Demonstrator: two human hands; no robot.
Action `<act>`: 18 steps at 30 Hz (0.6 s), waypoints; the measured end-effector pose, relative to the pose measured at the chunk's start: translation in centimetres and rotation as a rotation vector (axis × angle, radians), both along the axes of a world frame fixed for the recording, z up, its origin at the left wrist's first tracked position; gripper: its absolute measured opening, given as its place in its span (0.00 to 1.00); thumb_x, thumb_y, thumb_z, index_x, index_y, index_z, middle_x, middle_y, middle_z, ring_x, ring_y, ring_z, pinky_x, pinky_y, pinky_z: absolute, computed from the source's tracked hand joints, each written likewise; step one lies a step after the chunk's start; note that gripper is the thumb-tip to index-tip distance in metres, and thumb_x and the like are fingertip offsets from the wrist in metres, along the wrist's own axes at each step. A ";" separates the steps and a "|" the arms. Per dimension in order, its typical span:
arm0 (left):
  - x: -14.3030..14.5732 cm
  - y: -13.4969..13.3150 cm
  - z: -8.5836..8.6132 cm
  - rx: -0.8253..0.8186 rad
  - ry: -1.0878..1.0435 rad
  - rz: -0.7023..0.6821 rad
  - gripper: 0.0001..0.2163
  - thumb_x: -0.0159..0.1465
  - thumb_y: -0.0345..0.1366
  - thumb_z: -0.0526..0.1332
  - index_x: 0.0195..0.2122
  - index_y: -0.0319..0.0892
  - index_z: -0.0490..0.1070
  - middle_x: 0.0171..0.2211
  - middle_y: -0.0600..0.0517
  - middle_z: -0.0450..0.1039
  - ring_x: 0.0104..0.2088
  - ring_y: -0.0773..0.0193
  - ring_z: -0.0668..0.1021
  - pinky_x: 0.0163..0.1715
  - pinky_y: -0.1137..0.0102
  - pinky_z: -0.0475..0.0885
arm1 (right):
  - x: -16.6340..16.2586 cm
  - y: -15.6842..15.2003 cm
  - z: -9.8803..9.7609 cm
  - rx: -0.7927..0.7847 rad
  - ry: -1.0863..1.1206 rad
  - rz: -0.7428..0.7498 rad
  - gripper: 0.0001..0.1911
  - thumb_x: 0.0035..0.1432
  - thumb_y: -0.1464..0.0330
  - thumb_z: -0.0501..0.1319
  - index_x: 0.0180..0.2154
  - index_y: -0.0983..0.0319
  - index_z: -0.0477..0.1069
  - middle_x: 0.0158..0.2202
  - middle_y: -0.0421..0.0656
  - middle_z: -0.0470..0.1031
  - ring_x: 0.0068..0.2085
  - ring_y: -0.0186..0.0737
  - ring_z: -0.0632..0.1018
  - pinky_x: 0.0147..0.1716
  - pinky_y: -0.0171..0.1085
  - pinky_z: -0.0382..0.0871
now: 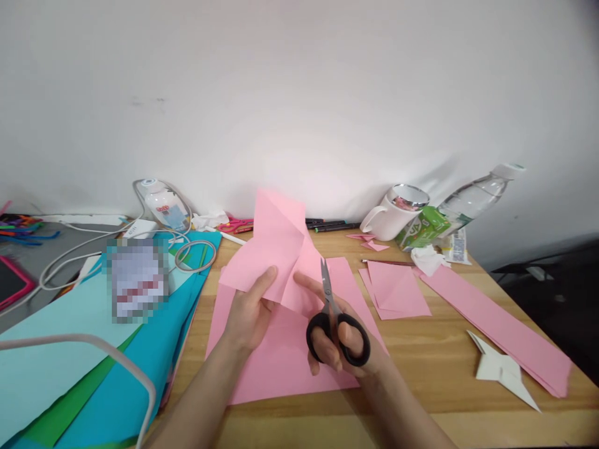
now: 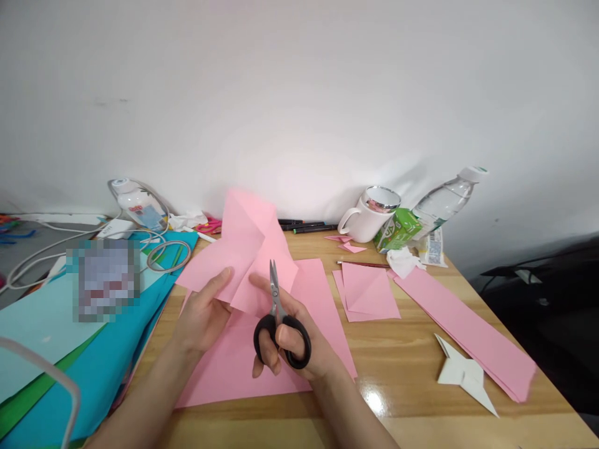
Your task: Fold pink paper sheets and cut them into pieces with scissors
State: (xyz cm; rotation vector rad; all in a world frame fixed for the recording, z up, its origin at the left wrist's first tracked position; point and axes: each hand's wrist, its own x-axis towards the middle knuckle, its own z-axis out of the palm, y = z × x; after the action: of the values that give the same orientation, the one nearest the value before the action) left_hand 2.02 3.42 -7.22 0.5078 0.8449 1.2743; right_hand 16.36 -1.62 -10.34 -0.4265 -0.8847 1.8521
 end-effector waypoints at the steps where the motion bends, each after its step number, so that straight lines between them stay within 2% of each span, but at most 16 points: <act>1: 0.1 0.1 0.0 -0.007 0.021 0.005 0.11 0.53 0.33 0.67 0.38 0.40 0.73 0.26 0.55 0.75 0.23 0.70 0.75 0.17 0.78 0.69 | -0.1 0.1 0.0 0.005 -0.009 -0.015 0.43 0.50 0.54 0.65 0.62 0.61 0.51 0.17 0.31 0.64 0.15 0.25 0.61 0.23 0.33 0.72; 3: 0.1 0.2 0.0 -0.059 0.060 0.018 0.09 0.52 0.34 0.68 0.33 0.38 0.72 0.21 0.58 0.71 0.14 0.76 0.67 0.08 0.81 0.60 | -0.3 0.3 -0.1 -0.003 -0.028 -0.041 0.39 0.52 0.55 0.64 0.61 0.61 0.54 0.17 0.31 0.64 0.16 0.26 0.61 0.23 0.33 0.72; 5: 0.1 0.4 -0.1 -0.161 0.071 0.007 0.07 0.52 0.32 0.67 0.30 0.36 0.71 0.19 0.59 0.68 0.11 0.79 0.62 0.05 0.83 0.55 | -0.4 0.4 -0.1 -0.029 -0.051 -0.062 0.35 0.54 0.58 0.63 0.60 0.62 0.57 0.18 0.32 0.65 0.17 0.26 0.62 0.24 0.34 0.72; 8: -0.2 0.8 -0.3 -0.317 0.038 -0.050 0.03 0.57 0.27 0.63 0.32 0.35 0.71 0.19 0.56 0.70 0.11 0.77 0.66 0.06 0.83 0.61 | -0.6 0.5 0.0 -0.068 -0.099 -0.097 0.32 0.56 0.61 0.63 0.59 0.61 0.57 0.19 0.33 0.67 0.18 0.26 0.64 0.25 0.35 0.73; 11: -0.6 1.1 -0.5 -0.406 -0.025 -0.048 0.04 0.58 0.23 0.59 0.35 0.32 0.71 0.24 0.51 0.74 0.17 0.71 0.74 0.13 0.79 0.72 | -0.7 0.6 0.0 -0.130 -0.172 -0.117 0.30 0.56 0.62 0.62 0.58 0.61 0.57 0.20 0.33 0.67 0.18 0.26 0.65 0.26 0.36 0.73; 14: -0.6 1.2 -0.5 -0.425 -0.086 -0.035 0.04 0.60 0.23 0.57 0.35 0.28 0.69 0.29 0.45 0.76 0.26 0.63 0.80 0.25 0.71 0.79 | -0.8 0.7 -0.2 -0.198 -0.237 -0.136 0.23 0.56 0.61 0.62 0.51 0.63 0.63 0.20 0.34 0.67 0.20 0.27 0.66 0.25 0.36 0.73; 16: -0.4 1.1 -0.3 -0.402 -0.137 -0.060 0.06 0.61 0.26 0.56 0.37 0.26 0.69 0.34 0.39 0.76 0.34 0.55 0.81 0.34 0.65 0.79 | -0.9 0.9 -0.5 -0.198 -0.264 -0.168 0.19 0.55 0.60 0.63 0.45 0.63 0.65 0.21 0.34 0.67 0.21 0.28 0.67 0.26 0.36 0.73; 18: -0.1 1.0 -0.1 -0.385 -0.192 -0.083 0.09 0.62 0.28 0.56 0.40 0.25 0.68 0.39 0.34 0.75 0.41 0.51 0.79 0.40 0.62 0.78 | -1.0 1.0 -0.7 -0.183 -0.285 -0.208 0.18 0.54 0.59 0.64 0.41 0.63 0.65 0.22 0.35 0.68 0.22 0.29 0.69 0.28 0.37 0.73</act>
State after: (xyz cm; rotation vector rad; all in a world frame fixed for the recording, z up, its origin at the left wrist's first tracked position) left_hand 1.91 4.46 -7.33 0.1100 0.8710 1.0330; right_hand 15.41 -0.58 -11.05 -0.8807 -0.8254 1.7095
